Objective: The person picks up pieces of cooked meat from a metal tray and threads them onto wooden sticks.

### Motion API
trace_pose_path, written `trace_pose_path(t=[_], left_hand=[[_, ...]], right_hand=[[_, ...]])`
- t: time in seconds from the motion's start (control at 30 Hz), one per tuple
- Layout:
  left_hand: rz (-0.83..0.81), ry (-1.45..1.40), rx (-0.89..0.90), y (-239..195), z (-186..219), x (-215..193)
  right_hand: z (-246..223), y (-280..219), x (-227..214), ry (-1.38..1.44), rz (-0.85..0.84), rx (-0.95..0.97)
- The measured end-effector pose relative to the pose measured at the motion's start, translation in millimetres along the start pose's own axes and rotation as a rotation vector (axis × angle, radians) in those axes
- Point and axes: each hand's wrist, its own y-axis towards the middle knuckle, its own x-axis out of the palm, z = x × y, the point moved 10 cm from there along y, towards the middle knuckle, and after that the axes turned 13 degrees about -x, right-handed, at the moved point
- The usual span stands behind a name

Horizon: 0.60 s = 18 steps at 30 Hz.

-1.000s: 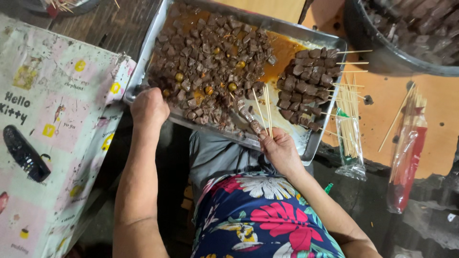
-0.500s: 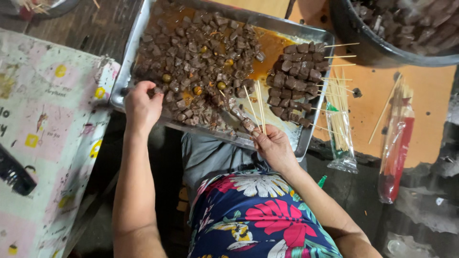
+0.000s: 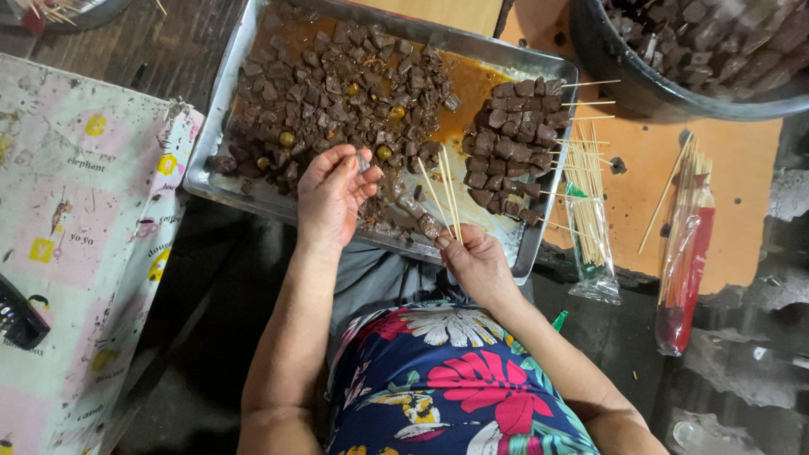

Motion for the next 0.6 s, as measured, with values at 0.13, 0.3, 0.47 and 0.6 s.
trace_pose_path(t=[0.13, 0.3, 0.47, 0.6], left_hand=[[0.019, -0.047, 0.031, -1, 5, 12], [0.114, -0.062, 0.025, -5, 4, 13], [0.057, -0.095, 0.054, -2, -1, 15], [-0.026, -0.091, 0.124, -5, -1, 20]], right_hand=[[-5, -2, 3, -0.043, -0.046, -0.069], [-2, 3, 4, -0.017, -0.036, -0.08], [5, 5, 5, 0.018, -0.041, -0.06], [9, 6, 6, 0.045, -0.048, -0.055]])
